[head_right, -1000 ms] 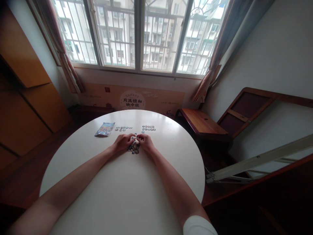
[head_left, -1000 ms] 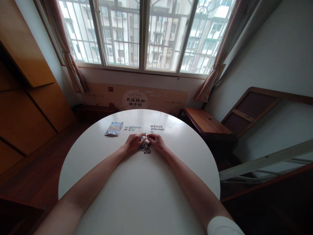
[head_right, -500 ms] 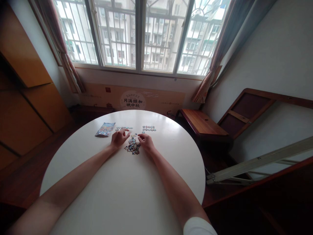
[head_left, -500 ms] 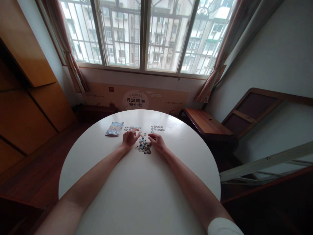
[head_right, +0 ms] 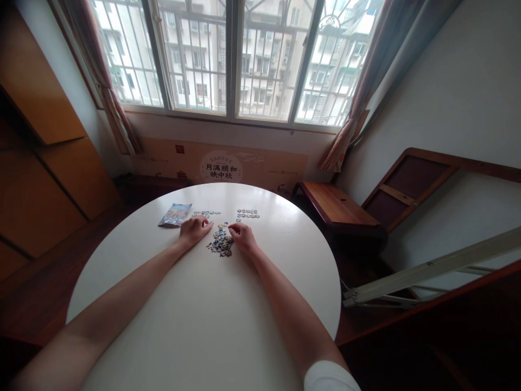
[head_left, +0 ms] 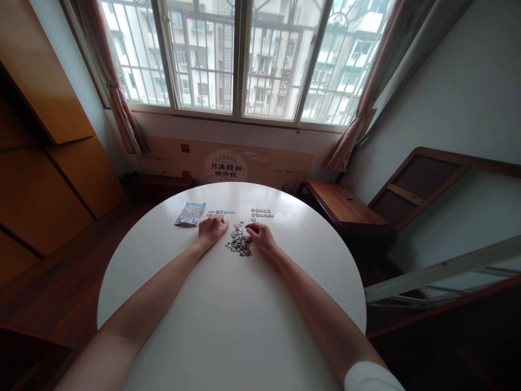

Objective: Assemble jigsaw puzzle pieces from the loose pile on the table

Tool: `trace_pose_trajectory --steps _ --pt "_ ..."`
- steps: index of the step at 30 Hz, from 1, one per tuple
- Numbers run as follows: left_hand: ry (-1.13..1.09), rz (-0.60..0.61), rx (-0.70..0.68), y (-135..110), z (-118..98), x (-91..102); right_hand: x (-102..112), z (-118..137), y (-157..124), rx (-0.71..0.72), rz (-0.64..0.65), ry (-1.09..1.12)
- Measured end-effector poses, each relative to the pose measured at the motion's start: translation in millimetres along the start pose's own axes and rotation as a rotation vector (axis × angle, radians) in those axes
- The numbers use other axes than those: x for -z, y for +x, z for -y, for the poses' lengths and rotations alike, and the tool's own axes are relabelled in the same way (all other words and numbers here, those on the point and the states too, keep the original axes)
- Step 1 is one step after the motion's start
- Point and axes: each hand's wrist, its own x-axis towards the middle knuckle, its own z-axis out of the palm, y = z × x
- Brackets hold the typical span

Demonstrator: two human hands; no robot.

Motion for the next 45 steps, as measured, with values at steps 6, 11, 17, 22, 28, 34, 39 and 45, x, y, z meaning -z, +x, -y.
trace_pose_trajectory --steps 6,11,17,22,28,34,39,45 --pt "-0.038 -0.006 -0.083 -6.6 -7.6 5.9 -0.4 -1.8 -0.1 0.008 0.004 0.001" --pt "0.032 0.103 -0.137 -11.2 -17.4 10.4 -1.8 -2.5 0.5 0.005 0.001 0.009" --pt "0.089 0.093 -0.101 -13.9 -22.2 13.9 -2.1 -3.0 0.8 -0.002 0.006 0.007" --pt "0.146 0.108 -0.107 -13.8 -20.3 11.1 -2.5 -2.6 0.8 0.001 0.010 0.004" --pt "0.171 0.138 -0.130 -11.7 -20.9 5.5 -3.3 -3.6 1.0 0.009 0.014 -0.015" --pt "0.188 0.134 -0.113 -9.3 -23.1 -1.1 -3.0 -4.2 0.9 0.014 0.020 -0.016" --pt "0.189 0.129 -0.117 -7.8 -22.0 -3.9 -1.1 -0.9 0.1 0.005 0.016 -0.014" --pt "0.180 0.154 -0.080 -8.1 -23.9 -0.1 -1.2 -0.7 -0.1 0.001 0.018 -0.017"
